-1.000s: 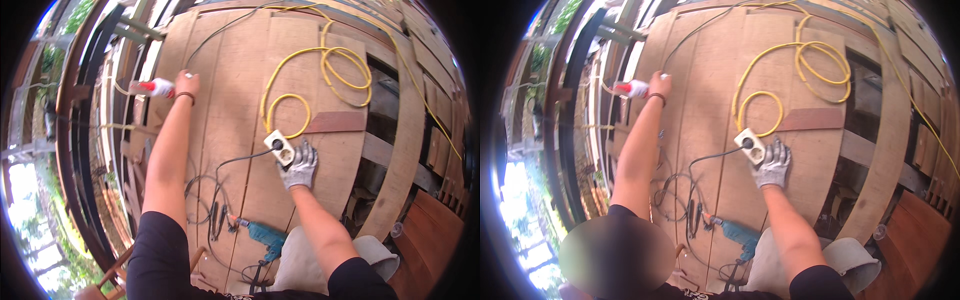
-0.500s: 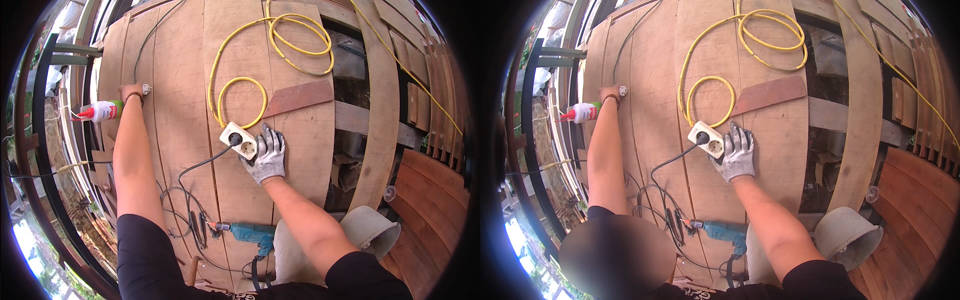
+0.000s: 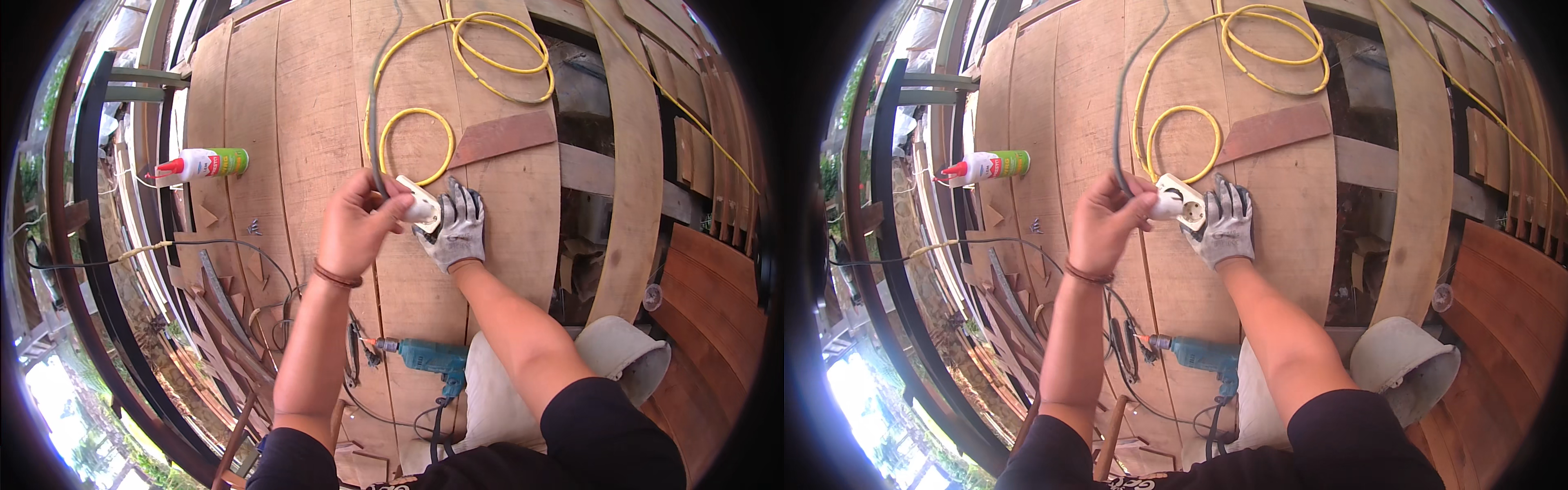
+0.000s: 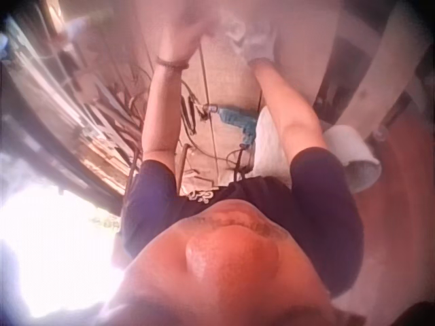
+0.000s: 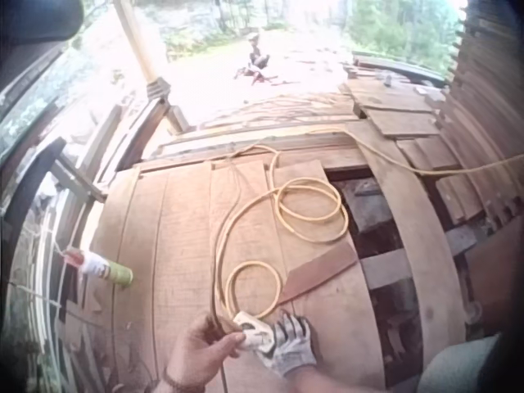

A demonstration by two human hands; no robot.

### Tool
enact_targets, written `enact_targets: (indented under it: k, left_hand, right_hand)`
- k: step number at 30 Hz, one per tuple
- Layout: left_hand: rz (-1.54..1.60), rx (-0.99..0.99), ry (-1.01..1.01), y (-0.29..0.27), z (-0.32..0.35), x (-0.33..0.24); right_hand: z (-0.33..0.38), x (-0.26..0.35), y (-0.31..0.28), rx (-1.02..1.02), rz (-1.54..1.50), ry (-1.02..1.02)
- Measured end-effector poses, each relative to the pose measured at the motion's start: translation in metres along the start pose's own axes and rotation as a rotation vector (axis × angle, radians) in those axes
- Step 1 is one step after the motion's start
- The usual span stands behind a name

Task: The person uses a power drill to attach a wooden chair leg to the chair seat. They repeatedly insert screws and drive them in, occasionally retrieving more screws from a bucket.

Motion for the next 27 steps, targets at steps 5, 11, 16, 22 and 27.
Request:
enact_targets:
  k: [5, 11, 16, 22, 27]
  left_hand:
    - [-0.656, -0.038, 0.107, 0.025, 0.019, 0.037]
    - [-0.817, -0.078, 0.193, 0.020, 0.015, 0.075]
    - [-0.757, -0.093, 0.214, 0.021, 0.012, 0.092]
    - [-0.608, -0.139, 0.180, 0.018, 0.014, 0.102]
    - [-0.669, -0.093, 0.287, 0.018, 0.017, 0.103]
  right_hand:
    - [0.000, -0.005, 0.007, 0.034, 0.051, -0.028]
    - [-0.002, -0.007, 0.003, 0.094, 0.019, 0.014]
    - [0.000, -0.008, 0.001, 0.082, -0.031, 0.000]
    - [0.000, -0.008, -0.005, 0.100, -0.058, 0.013]
    - [0.001, -0.011, 0.002, 0.045, -0.065, 0.005]
Point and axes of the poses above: each hand's wrist, its own z-axis away from the middle knuckle, its own y-axis out of the palm, x = y × z, the point moved 2 cm from there along -z, towards the middle knuckle, and after that the axes turned 2 degrees about z, right-handed, at the moved point
